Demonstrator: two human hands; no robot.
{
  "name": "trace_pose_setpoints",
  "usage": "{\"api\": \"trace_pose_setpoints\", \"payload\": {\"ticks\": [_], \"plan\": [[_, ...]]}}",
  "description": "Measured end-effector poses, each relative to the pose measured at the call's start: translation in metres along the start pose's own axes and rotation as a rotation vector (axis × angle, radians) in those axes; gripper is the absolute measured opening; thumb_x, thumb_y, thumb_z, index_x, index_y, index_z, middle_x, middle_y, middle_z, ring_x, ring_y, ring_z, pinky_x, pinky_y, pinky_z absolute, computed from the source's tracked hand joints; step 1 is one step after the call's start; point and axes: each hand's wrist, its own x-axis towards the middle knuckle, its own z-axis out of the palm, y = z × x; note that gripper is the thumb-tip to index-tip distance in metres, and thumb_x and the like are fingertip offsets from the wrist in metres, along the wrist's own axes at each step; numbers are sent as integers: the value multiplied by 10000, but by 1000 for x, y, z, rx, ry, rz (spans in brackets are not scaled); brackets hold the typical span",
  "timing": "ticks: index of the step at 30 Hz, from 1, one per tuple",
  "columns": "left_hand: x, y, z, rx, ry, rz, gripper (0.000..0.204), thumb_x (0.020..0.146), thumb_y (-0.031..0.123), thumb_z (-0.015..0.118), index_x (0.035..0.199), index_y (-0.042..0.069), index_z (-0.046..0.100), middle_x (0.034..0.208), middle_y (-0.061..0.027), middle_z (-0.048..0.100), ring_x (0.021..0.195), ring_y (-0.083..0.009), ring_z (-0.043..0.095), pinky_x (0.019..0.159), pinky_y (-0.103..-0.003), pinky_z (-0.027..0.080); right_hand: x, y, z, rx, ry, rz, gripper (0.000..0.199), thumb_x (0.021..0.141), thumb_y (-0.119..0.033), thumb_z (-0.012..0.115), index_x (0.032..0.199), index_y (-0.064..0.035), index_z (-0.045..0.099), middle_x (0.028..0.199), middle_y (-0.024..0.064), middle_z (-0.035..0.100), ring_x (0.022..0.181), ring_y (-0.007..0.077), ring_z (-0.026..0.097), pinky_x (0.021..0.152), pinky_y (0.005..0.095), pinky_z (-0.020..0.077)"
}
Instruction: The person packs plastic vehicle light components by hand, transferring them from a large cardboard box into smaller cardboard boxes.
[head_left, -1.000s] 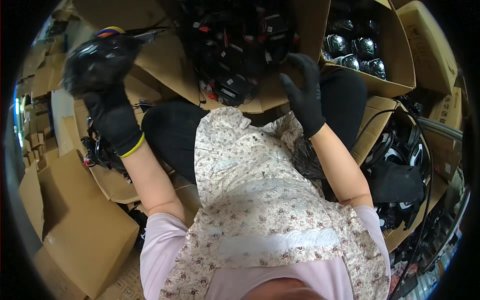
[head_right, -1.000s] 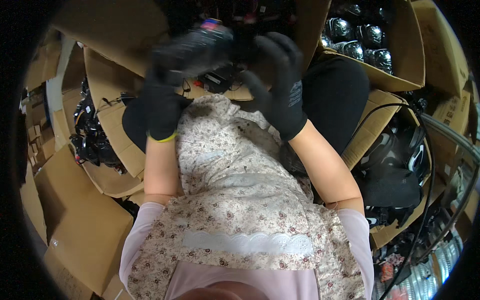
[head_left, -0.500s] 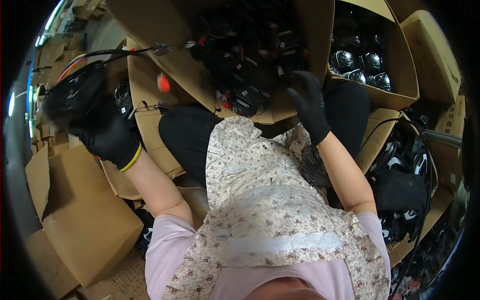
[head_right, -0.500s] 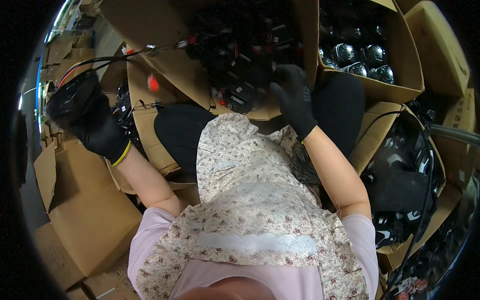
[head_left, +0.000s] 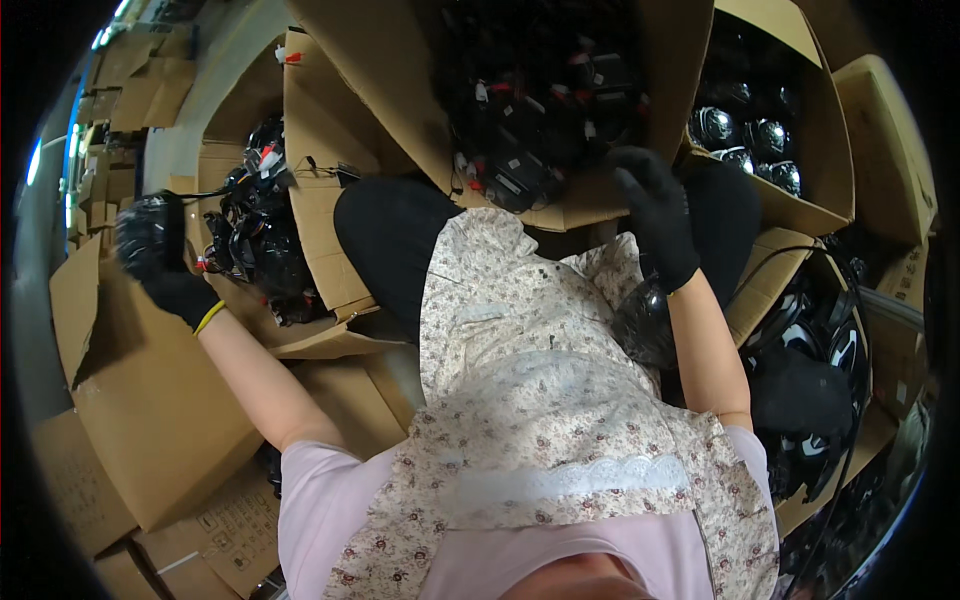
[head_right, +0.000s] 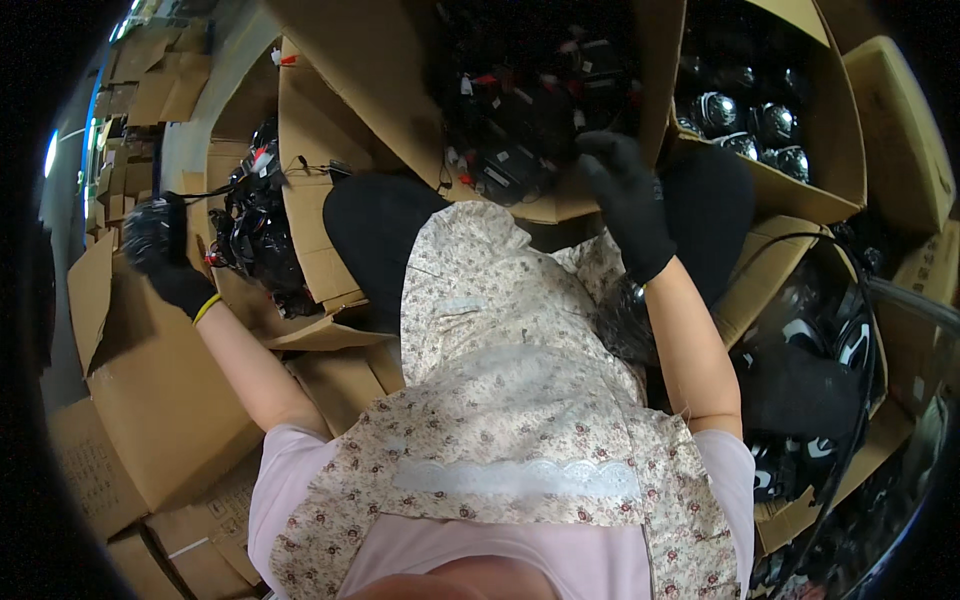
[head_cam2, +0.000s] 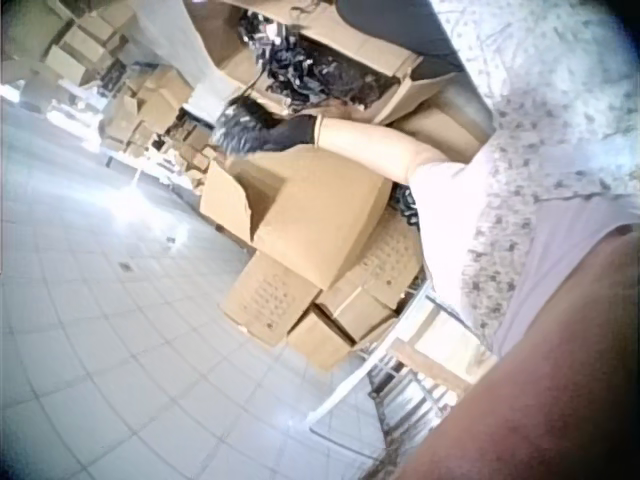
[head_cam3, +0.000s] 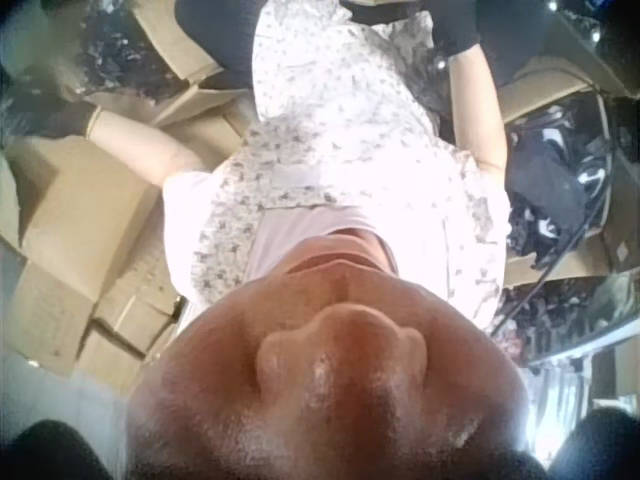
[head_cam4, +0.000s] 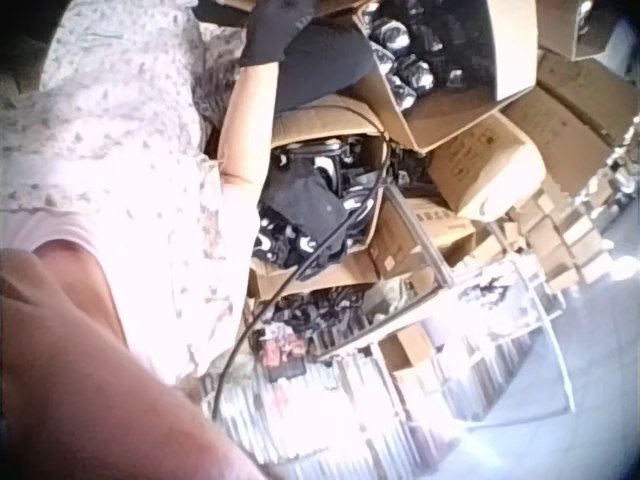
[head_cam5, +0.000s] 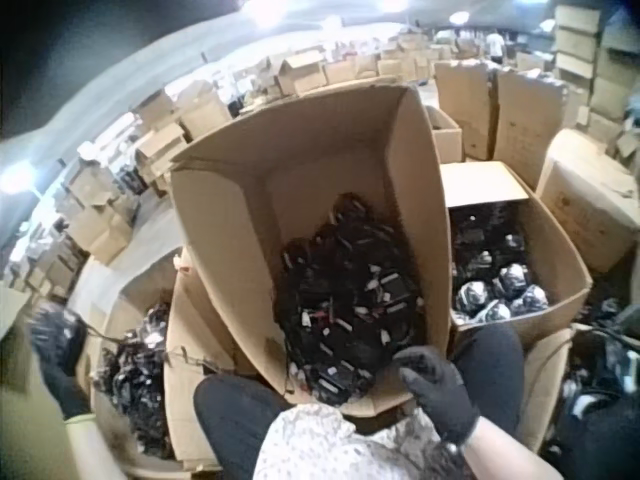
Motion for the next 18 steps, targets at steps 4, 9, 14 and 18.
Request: {"api": "trace_pose_setpoints", "payload": {"ticks": [4, 9, 14, 18], "plan": [[-5, -86, -81, 740, -369, -211, 485, 943, 294, 570, 1319, -9, 521, 1330, -156, 558, 1199, -322, 539, 997, -441, 453, -5, -25, -23, 38, 248, -83, 203, 928, -117, 600, 1098, -31, 671, 1010, 18, 673, 963, 100, 586, 884, 268, 457], [-89, -46, 91, 1005, -306, 289, 419, 931, 248, 634, 1249, -13, 551, 1212, -218, 612, 1130, -337, 584, 958, -413, 483, -8, -17, -71, 626, 302, -272, 314, 966, -191, 567, 1203, 10, 611, 1097, 80, 658, 1022, 167, 614, 915, 300, 475], [-231, -33, 231, 804, -987, 297, 430, 805, 109, 690, 1222, 57, 595, 1130, -150, 637, 956, -274, 655, 823, -347, 525, -74, -70, -71, -31, 293, -1, 350, 903, -188, 663, 1206, -21, 611, 1191, 124, 633, 1139, 256, 588, 982, 370, 457], [-290, -102, 274, 414, -1191, 192, 210, 808, 260, 664, 922, 102, 744, 850, -82, 718, 812, -287, 691, 760, -388, 548, -135, -67, -51, -1063, -4, -103, 570, 689, -177, 821, 1213, -87, 615, 1076, 198, 618, 1035, 350, 597, 883, 424, 482]]}}
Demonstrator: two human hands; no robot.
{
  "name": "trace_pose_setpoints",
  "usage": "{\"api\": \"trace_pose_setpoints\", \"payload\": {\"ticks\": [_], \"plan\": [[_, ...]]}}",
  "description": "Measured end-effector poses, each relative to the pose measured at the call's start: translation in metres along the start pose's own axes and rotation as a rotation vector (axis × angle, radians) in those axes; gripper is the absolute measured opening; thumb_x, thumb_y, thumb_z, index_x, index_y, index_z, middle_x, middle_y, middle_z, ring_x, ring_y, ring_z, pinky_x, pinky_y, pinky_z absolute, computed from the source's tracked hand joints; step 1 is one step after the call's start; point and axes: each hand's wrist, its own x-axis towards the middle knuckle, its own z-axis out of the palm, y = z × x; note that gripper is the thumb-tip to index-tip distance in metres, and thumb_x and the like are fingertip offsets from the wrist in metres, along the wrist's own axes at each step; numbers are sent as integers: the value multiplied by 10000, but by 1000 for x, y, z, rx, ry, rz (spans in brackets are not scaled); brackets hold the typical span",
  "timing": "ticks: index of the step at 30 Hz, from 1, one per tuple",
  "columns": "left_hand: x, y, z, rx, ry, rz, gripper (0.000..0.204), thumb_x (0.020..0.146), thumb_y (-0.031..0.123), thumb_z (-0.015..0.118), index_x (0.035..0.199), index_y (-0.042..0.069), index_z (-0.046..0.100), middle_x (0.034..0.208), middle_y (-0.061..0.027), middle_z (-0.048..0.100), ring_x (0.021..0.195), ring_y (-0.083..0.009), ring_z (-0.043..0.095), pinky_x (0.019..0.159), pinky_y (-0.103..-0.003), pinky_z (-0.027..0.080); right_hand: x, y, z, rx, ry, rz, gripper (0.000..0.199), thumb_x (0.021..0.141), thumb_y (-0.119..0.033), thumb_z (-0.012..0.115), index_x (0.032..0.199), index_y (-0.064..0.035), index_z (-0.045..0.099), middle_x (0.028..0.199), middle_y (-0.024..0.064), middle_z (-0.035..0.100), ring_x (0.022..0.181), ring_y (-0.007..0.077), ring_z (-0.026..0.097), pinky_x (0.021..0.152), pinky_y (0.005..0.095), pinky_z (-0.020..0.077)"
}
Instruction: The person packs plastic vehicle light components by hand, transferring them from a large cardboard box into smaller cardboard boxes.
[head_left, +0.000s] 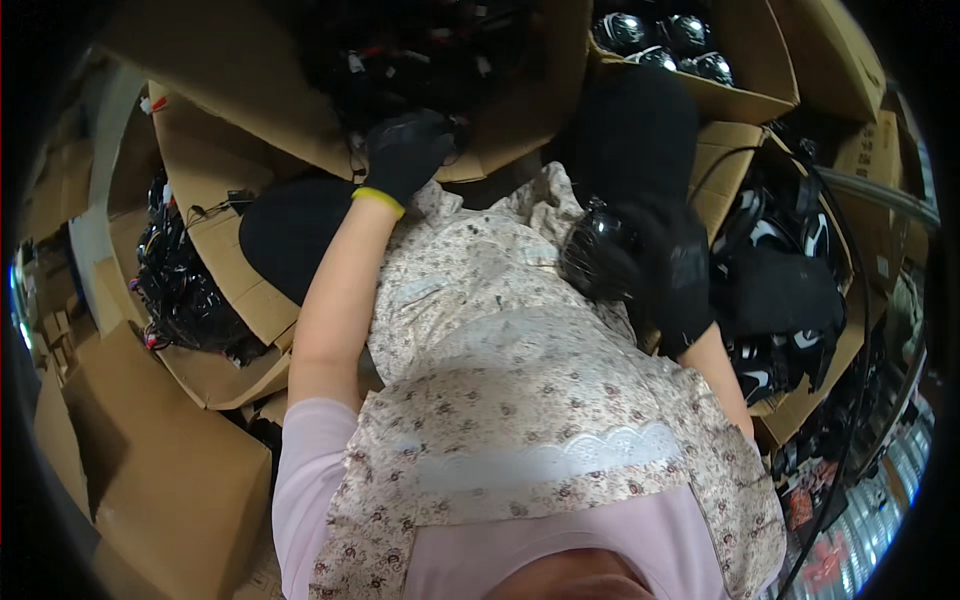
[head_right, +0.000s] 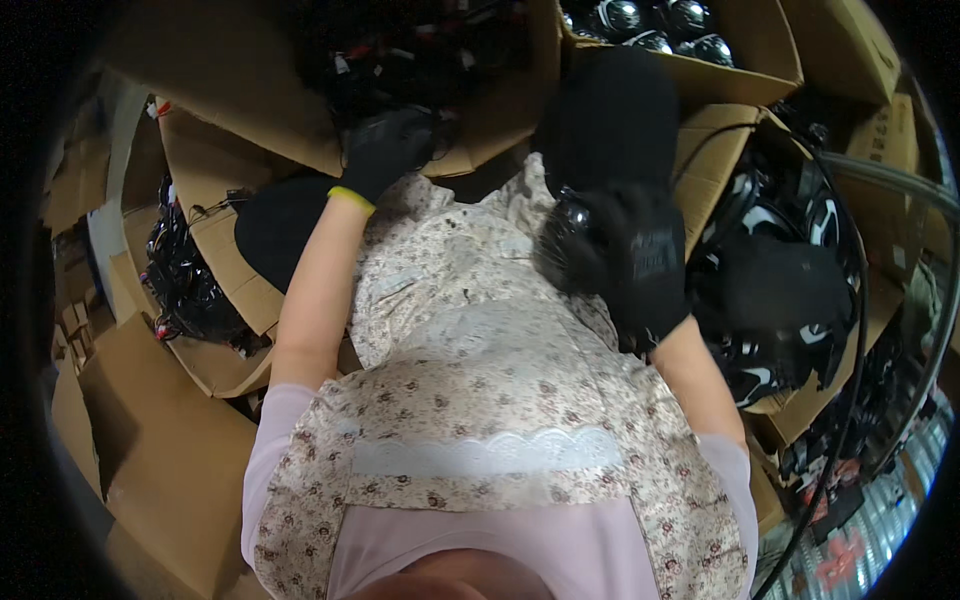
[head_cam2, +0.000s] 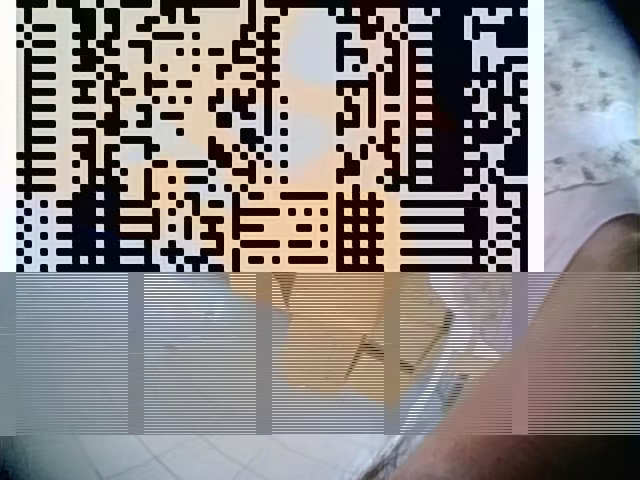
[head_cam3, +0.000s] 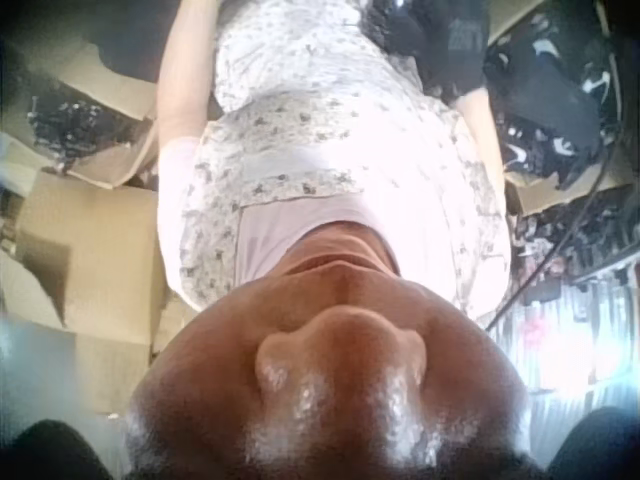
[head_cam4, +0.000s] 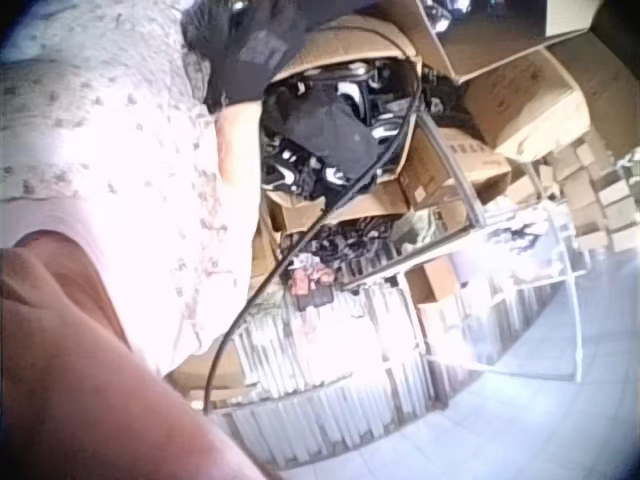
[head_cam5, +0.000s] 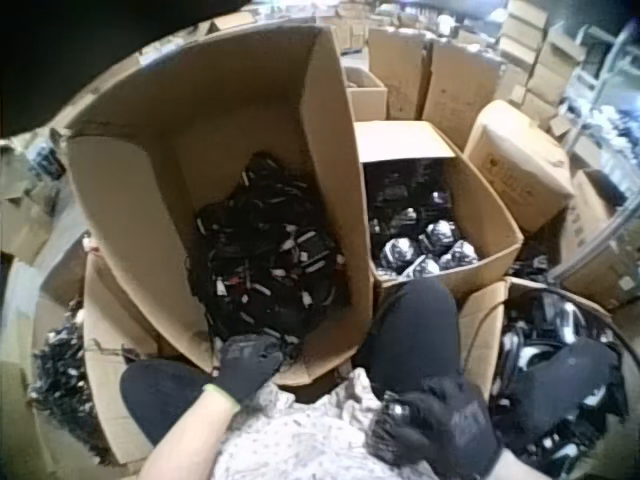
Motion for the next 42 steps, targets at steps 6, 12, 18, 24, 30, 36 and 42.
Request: {"api": "trace_pose_setpoints", "payload": {"ticks": [6, 12, 18, 24, 30, 36, 42], "plan": [[22, -95, 47, 337, -404, -368, 327, 835, 322, 617, 1053, 88, 683, 1069, -140, 695, 913, -338, 667, 798, -443, 544, -21, -7, 0, 75, -94, 296, 579, 624, -186, 853, 1127, -51, 601, 989, 169, 606, 941, 356, 596, 817, 431, 487], [45, -130, 52, 695, -84, -61, 363, 894, 297, 518, 1187, 125, 646, 1123, -166, 671, 974, -347, 655, 837, -456, 524, -21, -6, 3, 107, -177, 265, 546, 579, -248, 879, 1012, -39, 618, 908, 158, 600, 881, 350, 594, 747, 431, 473], [66, -74, 68, 865, 102, -71, 409, 890, 303, 547, 1267, 154, 601, 1177, -173, 640, 1065, -341, 611, 932, -479, 467, -19, -27, -6, 12, -225, 104, 421, 650, -246, 835, 987, -64, 659, 909, 138, 597, 928, 360, 567, 780, 452, 441], [80, -101, 54, 560, -251, -412, 474, 909, 318, 540, 1356, 160, 544, 1333, -167, 567, 1223, -324, 534, 1055, -474, 389, -34, -11, 7, 441, -246, 93, 380, 737, -206, 801, 1051, -57, 648, 952, 155, 642, 869, 338, 611, 721, 421, 481], [79, -117, -24, 408, -381, 87, 478, 935, 344, 581, 1332, 79, 561, 1304, -167, 601, 1183, -293, 585, 1021, -419, 442, -31, 5, -6, 894, -305, 553, 358, 840, -88, 708, 1167, -11, 583, 938, 95, 636, 809, 168, 607, 735, 319, 495], [64, -62, -39, 91, -303, -210, 420, 904, 280, 608, 1277, 88, 577, 1164, -198, 642, 1026, -362, 626, 899, -401, 506, 9, 0, -46, 866, -359, 505, 219, 856, -33, 648, 1068, 6, 609, 855, 8, 601, 795, 74, 530, 729, 261, 459], [108, -46, -27, 407, -350, 168, 202, 873, 214, 575, 1012, 126, 692, 862, -154, 655, 830, -331, 649, 764, -446, 523, 48, 4, -29, 1185, -100, 467, 255, 854, -90, 679, 1095, -37, 614, 948, -18, 609, 844, 68, 547, 758, 246, 459]]}}
